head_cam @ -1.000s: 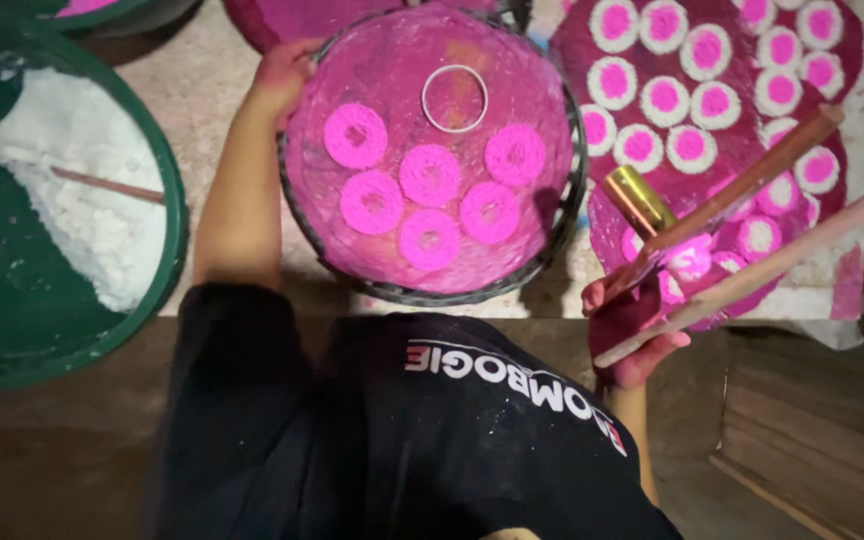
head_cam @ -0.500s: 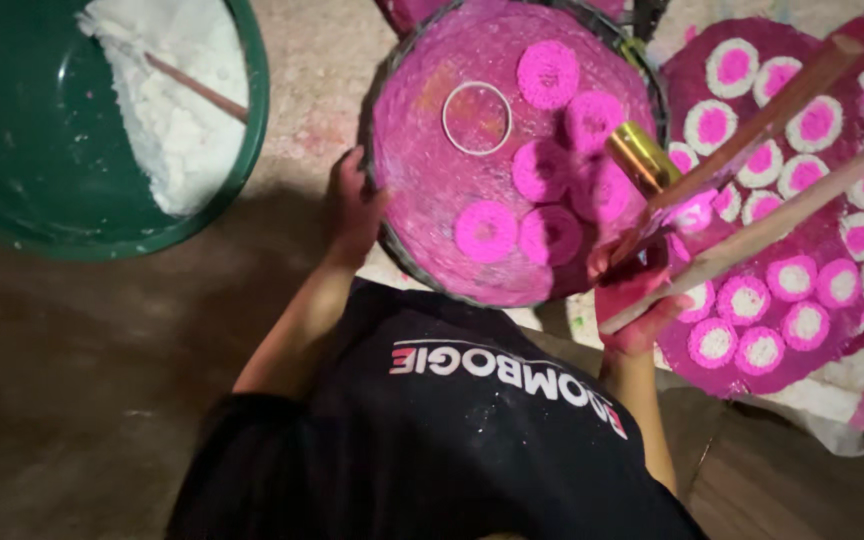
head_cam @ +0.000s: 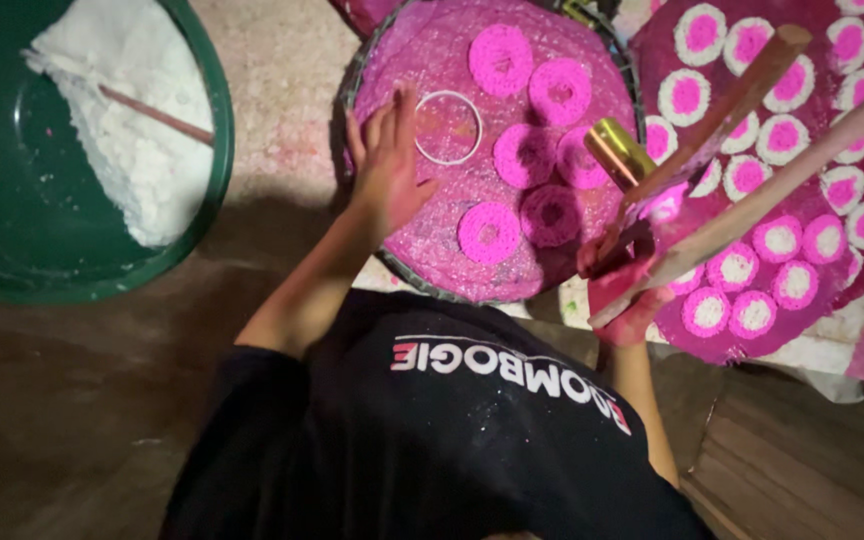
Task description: The person scoops pink powder into a wooden mold, presses it with a cylindrical tool, and then adds a white powder center to form two-toned circular pieces. The finished pieces are placed on a tray alongside previously made items.
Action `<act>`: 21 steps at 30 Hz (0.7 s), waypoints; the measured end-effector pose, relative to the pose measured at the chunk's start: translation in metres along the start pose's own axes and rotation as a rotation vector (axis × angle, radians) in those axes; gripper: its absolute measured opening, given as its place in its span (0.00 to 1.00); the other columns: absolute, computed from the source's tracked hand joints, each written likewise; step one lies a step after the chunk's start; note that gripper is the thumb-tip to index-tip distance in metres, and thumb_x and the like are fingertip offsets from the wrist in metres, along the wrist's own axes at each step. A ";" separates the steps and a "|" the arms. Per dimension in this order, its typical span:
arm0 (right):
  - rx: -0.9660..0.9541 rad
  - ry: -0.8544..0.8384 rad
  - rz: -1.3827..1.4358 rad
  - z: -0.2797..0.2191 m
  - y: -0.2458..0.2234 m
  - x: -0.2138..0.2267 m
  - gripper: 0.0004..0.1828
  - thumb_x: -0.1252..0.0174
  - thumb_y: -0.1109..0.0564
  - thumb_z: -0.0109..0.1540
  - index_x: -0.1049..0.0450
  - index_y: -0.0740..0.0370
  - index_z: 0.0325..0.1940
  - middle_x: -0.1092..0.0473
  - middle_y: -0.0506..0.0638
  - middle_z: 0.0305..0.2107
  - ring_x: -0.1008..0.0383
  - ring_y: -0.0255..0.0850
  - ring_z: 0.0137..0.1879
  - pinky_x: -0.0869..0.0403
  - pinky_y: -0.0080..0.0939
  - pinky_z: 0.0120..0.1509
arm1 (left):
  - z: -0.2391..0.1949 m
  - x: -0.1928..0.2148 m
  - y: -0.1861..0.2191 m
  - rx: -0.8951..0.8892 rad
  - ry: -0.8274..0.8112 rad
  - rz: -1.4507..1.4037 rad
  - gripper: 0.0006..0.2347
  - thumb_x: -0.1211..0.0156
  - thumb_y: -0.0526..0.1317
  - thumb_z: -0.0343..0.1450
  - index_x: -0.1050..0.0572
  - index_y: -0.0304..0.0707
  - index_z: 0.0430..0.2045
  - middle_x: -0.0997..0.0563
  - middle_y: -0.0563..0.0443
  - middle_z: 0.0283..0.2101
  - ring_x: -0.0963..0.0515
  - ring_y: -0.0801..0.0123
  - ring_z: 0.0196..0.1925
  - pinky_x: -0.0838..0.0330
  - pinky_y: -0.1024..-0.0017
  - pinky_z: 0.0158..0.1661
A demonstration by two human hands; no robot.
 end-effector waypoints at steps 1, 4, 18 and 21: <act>0.020 0.013 -0.015 0.000 -0.001 0.000 0.54 0.46 0.15 0.57 0.43 0.52 0.73 0.37 0.44 0.51 0.37 0.39 0.49 0.37 0.44 0.55 | 0.007 -0.003 0.003 -0.001 -0.022 0.025 0.53 0.22 0.45 0.59 0.60 0.28 0.72 0.42 0.30 0.70 0.44 0.43 0.72 0.70 0.32 0.67; 0.048 0.041 -0.052 -0.007 0.002 0.003 0.54 0.47 0.14 0.57 0.43 0.52 0.73 0.37 0.44 0.50 0.37 0.39 0.48 0.37 0.43 0.53 | 0.021 -0.019 0.006 -0.010 -0.082 0.078 0.51 0.24 0.46 0.62 0.59 0.30 0.73 0.39 0.35 0.68 0.43 0.47 0.72 0.72 0.31 0.68; -0.468 -0.271 -0.322 0.025 0.023 0.003 0.53 0.48 0.17 0.59 0.41 0.64 0.66 0.35 0.54 0.47 0.32 0.45 0.52 0.29 0.47 0.54 | 0.068 0.001 0.021 0.232 -0.342 -1.377 0.41 0.42 0.59 0.75 0.45 0.26 0.78 0.41 0.38 0.79 0.47 0.51 0.82 0.55 0.53 0.78; -0.925 -0.504 -0.228 0.037 0.027 -0.017 0.53 0.53 0.18 0.63 0.33 0.72 0.62 0.29 0.60 0.43 0.28 0.50 0.49 0.29 0.50 0.55 | 0.086 0.034 0.051 -0.214 -0.605 -2.284 0.37 0.49 0.60 0.74 0.45 0.32 0.73 0.29 0.41 0.68 0.36 0.55 0.74 0.48 0.57 0.76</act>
Point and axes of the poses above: each hand's wrist, its own z-axis towards the middle knuckle, its own x-axis out of the back of the hand, y = z × x, the point moved 6 cm from there along z, towards the middle knuckle
